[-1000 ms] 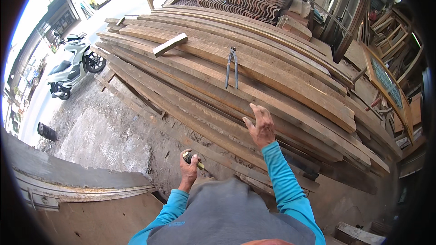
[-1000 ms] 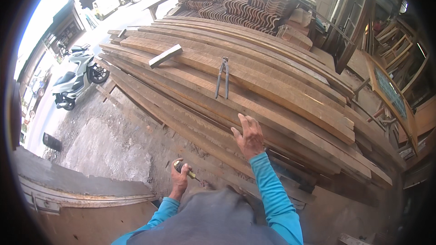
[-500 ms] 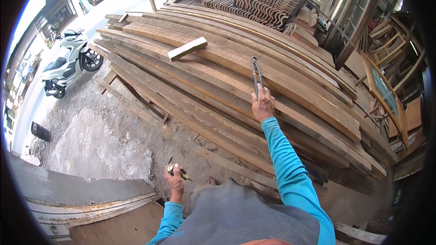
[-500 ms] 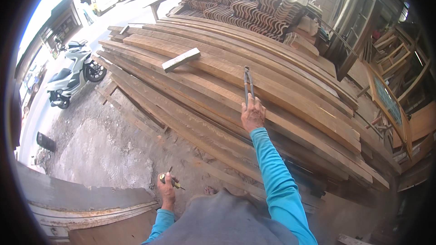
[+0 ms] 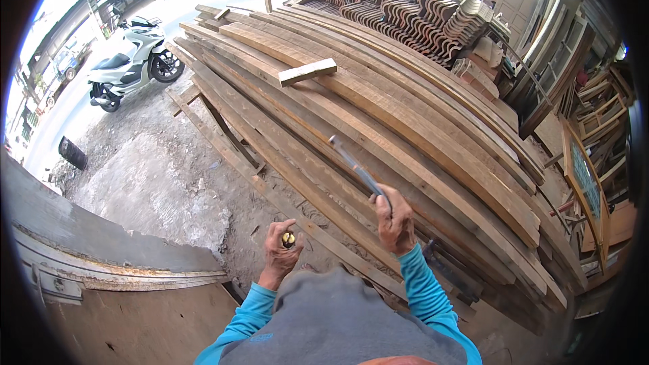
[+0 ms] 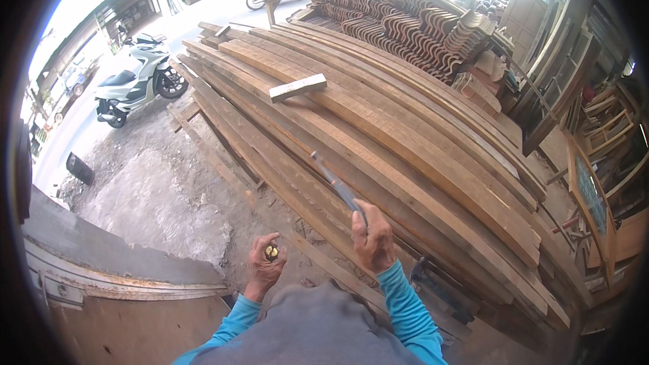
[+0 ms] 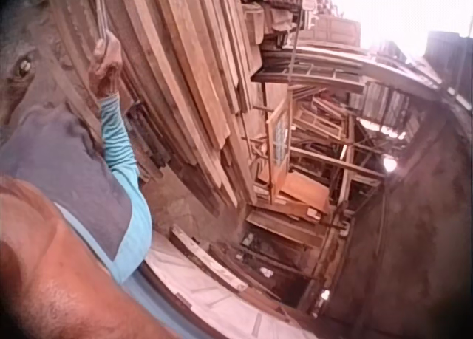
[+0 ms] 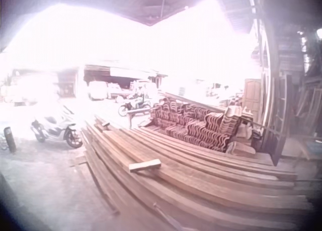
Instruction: The person holds a hammer and measuring tape while standing in a woodworking area, using the tape measure to mark lengths on a piece of lumber and removing a nail with the hammer claw.
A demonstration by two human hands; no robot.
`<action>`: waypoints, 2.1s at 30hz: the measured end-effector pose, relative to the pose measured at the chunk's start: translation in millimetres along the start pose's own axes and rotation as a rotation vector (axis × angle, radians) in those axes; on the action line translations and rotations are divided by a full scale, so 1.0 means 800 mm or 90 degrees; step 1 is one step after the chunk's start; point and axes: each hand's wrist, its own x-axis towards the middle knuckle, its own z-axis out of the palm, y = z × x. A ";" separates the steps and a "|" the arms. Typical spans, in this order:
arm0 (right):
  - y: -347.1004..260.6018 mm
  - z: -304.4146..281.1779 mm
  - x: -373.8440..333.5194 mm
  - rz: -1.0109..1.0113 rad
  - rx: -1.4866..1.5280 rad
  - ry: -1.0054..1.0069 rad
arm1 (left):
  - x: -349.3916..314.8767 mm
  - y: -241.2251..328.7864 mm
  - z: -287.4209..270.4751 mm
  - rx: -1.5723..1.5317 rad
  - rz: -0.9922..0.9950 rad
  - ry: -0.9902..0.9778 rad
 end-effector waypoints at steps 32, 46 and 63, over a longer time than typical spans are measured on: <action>0.041 0.011 -0.125 0.011 0.067 -0.247 | -0.028 -0.005 0.031 -0.094 -0.158 -0.013; 0.023 0.106 -0.076 0.049 -0.065 -0.173 | 0.082 -0.078 0.025 -0.110 -0.197 -0.185; 0.031 0.167 0.023 -0.099 0.196 -0.285 | 0.056 -0.054 0.032 0.000 -0.013 -0.107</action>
